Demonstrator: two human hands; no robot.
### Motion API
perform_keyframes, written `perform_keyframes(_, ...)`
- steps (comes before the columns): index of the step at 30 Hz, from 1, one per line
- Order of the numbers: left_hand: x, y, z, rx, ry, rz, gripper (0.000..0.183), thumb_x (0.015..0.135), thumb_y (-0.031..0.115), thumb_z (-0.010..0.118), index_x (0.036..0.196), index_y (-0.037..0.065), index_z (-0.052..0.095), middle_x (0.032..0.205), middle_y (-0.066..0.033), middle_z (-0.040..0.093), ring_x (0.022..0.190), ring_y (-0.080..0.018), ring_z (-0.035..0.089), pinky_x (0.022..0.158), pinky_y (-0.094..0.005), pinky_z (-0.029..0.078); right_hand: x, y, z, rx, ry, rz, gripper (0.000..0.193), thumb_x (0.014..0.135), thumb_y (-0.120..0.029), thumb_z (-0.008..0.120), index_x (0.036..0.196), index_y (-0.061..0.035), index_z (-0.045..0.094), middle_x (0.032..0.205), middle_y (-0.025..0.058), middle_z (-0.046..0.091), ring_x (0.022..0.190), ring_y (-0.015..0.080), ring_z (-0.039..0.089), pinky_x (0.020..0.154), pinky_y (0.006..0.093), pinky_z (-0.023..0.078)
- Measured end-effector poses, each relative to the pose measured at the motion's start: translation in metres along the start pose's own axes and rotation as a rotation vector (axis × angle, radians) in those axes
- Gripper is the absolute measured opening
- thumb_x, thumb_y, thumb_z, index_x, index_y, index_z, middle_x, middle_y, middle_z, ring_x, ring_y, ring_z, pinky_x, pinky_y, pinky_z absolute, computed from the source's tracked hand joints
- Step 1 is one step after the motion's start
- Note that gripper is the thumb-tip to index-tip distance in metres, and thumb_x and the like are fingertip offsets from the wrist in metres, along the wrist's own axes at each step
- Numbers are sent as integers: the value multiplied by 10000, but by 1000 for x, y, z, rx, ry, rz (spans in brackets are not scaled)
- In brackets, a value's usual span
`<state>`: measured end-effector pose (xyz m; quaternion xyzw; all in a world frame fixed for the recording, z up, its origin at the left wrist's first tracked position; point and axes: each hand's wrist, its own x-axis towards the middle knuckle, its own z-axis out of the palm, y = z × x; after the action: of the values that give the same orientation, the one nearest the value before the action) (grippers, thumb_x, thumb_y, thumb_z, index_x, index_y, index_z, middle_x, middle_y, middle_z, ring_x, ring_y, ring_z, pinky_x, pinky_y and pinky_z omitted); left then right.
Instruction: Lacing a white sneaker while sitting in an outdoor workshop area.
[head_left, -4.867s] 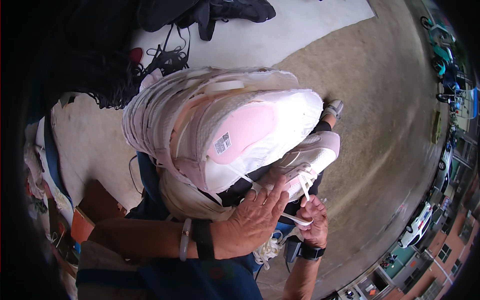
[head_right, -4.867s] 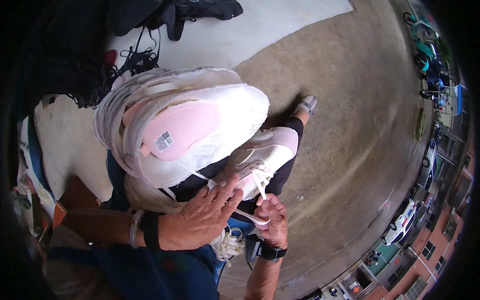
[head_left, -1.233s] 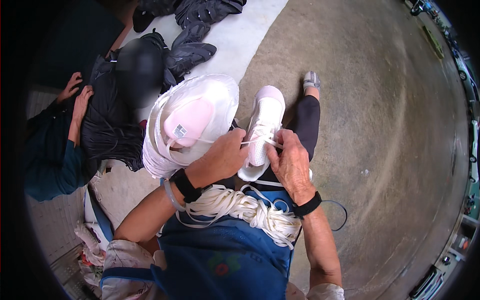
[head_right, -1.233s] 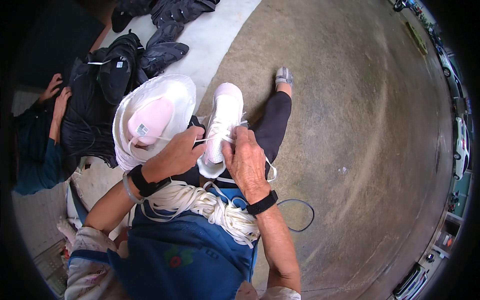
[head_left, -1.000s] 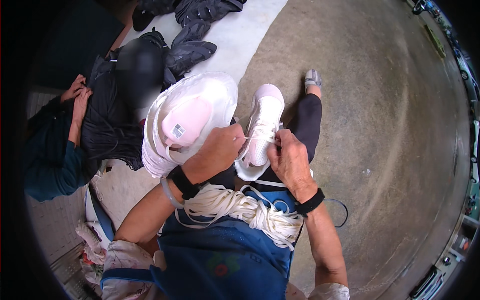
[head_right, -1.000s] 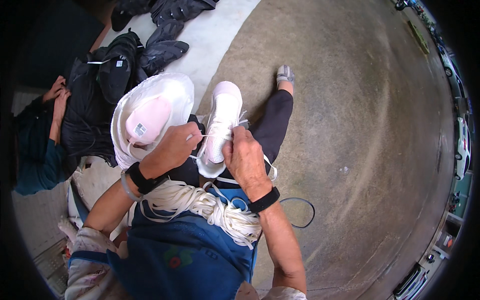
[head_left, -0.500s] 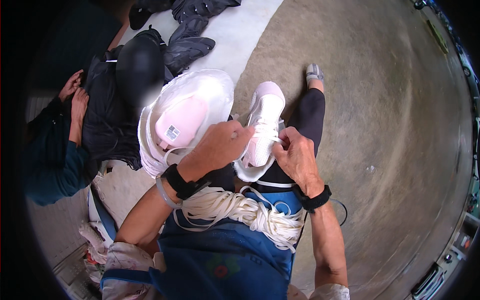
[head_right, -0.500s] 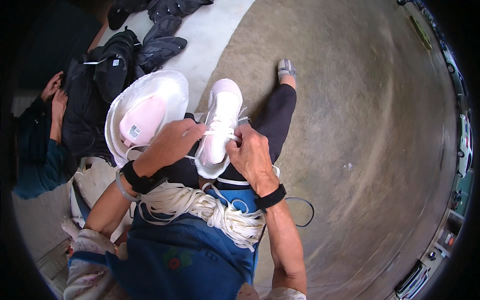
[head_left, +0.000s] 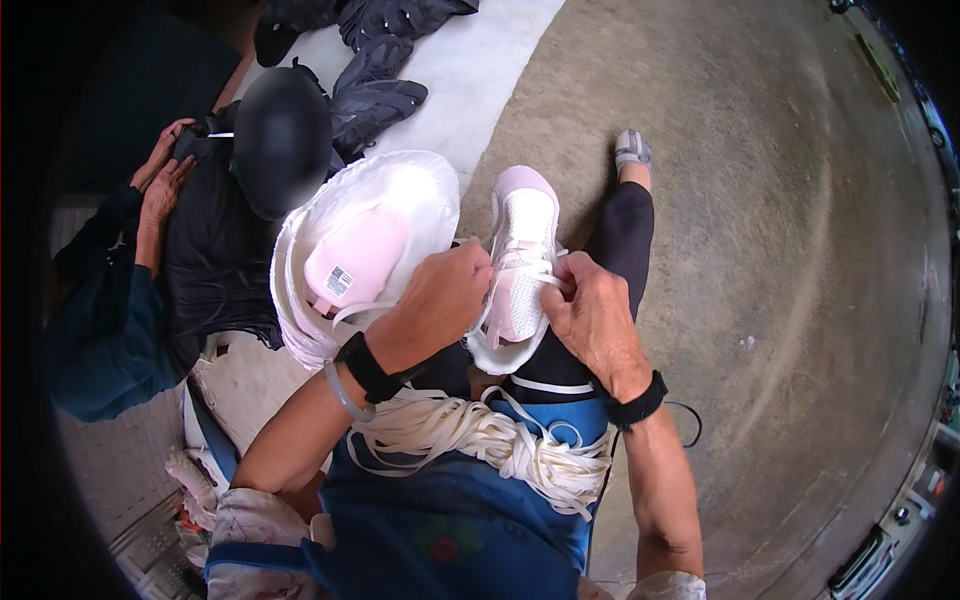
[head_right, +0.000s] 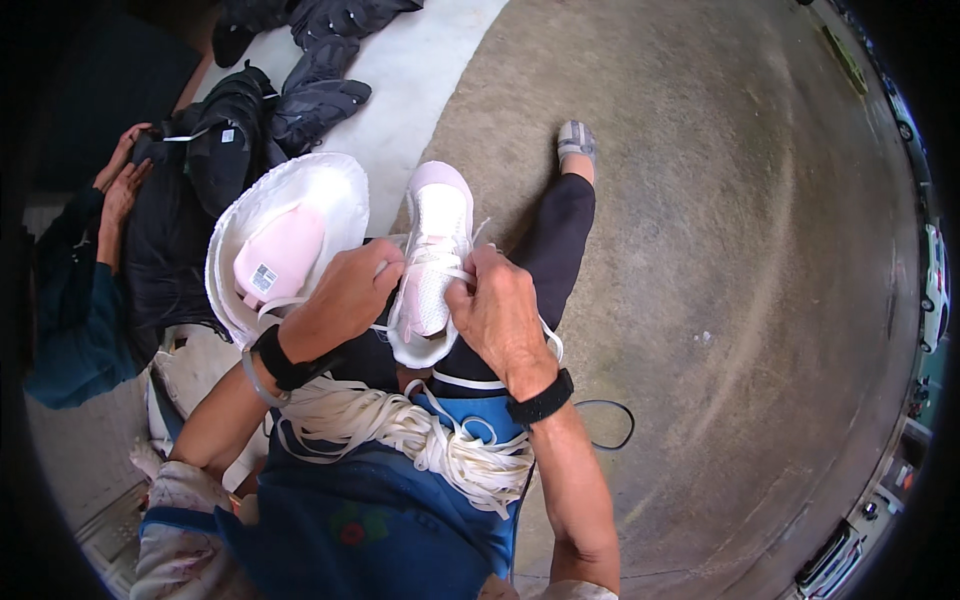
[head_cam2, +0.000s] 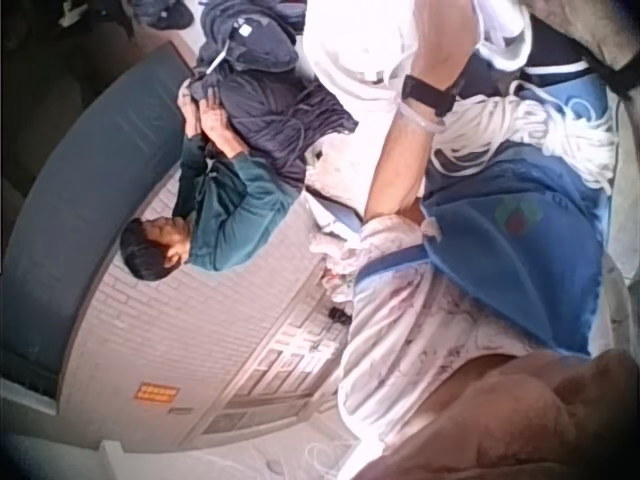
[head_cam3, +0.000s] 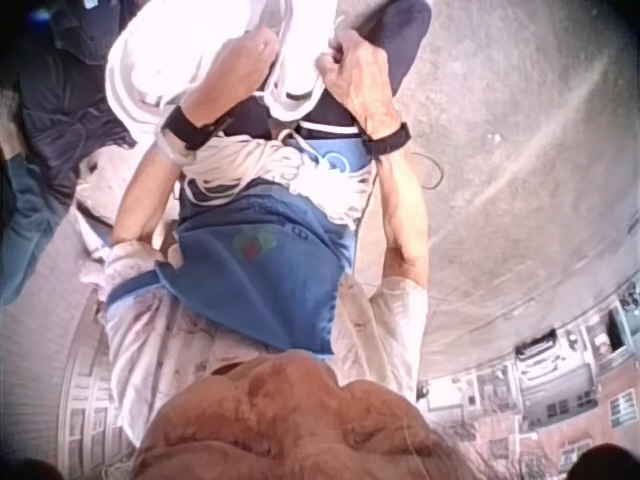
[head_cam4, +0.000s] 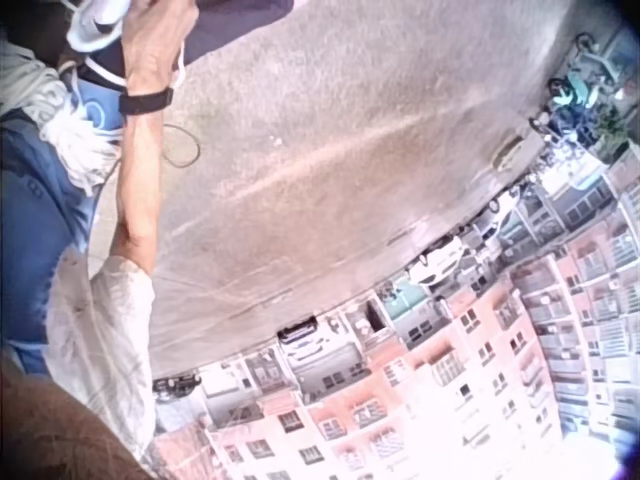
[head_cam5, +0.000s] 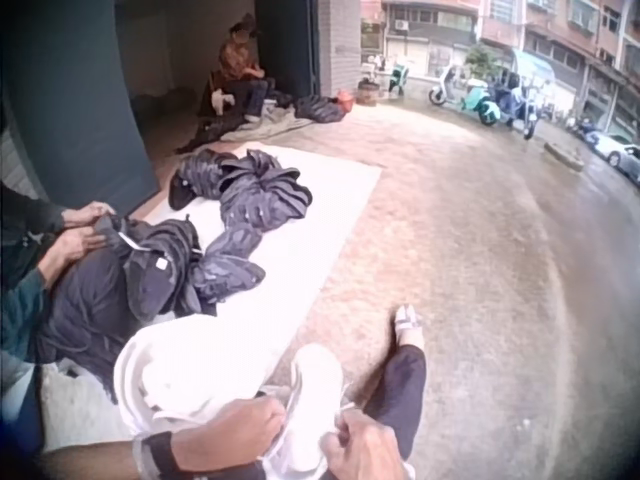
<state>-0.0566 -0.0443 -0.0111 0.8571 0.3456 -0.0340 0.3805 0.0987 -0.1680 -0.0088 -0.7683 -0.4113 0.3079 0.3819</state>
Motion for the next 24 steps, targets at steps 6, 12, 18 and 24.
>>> perform_keyframes(6,-39,30,-13,113,236,185,336,790,98,684,1048,28,481,949,-169,544,849,-389,588,655,-446,481,-15,-5,-1,28,10,21,214,775,-100,677,869,69,583,737,218,622,671,333,643,641,386,518)
perform_keyframes(12,-43,37,5,520,-20,337,383,746,133,708,1035,30,479,960,-126,486,780,-259,617,497,-337,488,-22,-4,7,5,20,-36,208,758,-86,673,860,60,566,757,232,607,690,386,631,637,418,511)
perform_keyframes(18,-35,31,23,531,81,518,253,772,110,639,976,-7,544,921,-107,494,662,-216,606,495,-295,493,-24,3,11,-72,91,-105,174,777,-72,637,890,56,602,719,221,638,657,340,656,643,371,527)
perform_keyframes(24,-32,29,42,644,31,714,214,763,106,592,932,-25,594,856,-117,509,651,-193,590,529,-303,498,-27,-2,-3,93,-19,118,164,765,-57,636,871,57,584,744,238,622,694,383,645,646,396,515)
